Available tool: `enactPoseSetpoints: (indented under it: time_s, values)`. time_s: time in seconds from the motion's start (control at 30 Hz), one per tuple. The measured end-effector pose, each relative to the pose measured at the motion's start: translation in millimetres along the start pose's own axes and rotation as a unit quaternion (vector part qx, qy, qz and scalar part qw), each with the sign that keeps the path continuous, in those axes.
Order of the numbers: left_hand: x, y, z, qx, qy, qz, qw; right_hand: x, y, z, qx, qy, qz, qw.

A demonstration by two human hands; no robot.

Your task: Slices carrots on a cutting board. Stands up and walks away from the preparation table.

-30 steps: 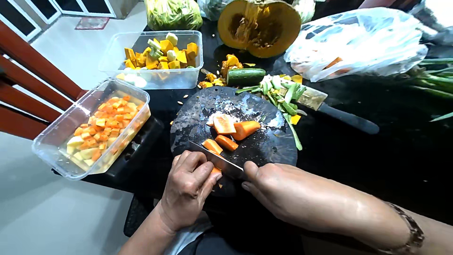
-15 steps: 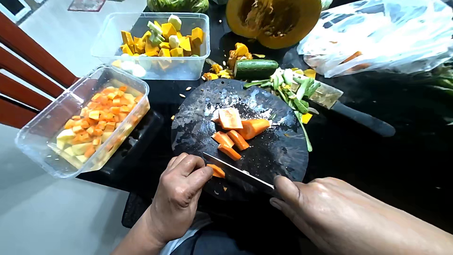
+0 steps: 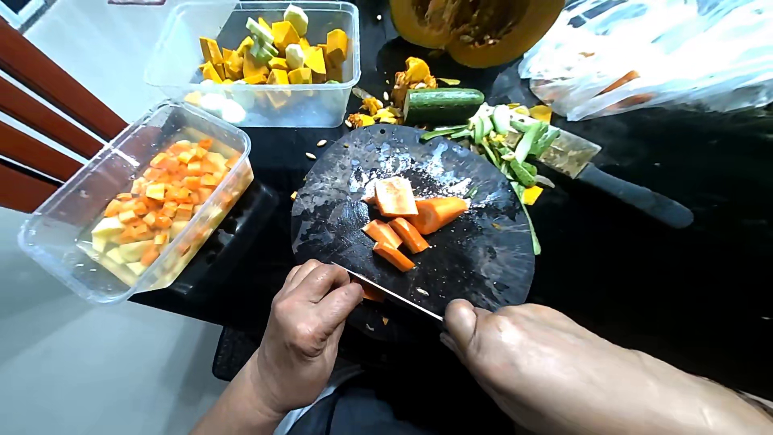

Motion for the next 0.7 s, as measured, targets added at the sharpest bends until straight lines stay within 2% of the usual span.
enactPoseSetpoints:
  time_s: [0.17, 0.33, 0.7]
  values:
    - [-0.1, 0.3, -1.0, 0.006, 0.002, 0.005, 1.000, -13.3, 15.9, -1.2, 0.106, -0.018, 0.042, 0.993]
    - [-1.0, 1.0, -0.6, 0.016, 0.005, 0.012, 1.000, -22.9, 16.6, -6.0, 0.068, 0.001, 0.049, 0.996]
    - [-4.2, 1.7, -1.0, 0.020, 0.015, 0.014, 1.000, -12.4, 5.4, -14.2, 0.038, -0.038, 0.015, 0.998]
Point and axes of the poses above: each hand's wrist, its own x-axis towards the middle knuckle, its own z-axis out of the palm, y = z × x, the point moved 5 cm from there along x, towards the middle knuckle, and after that the axes turned 13 degrees about y, right-handed, at the moved point
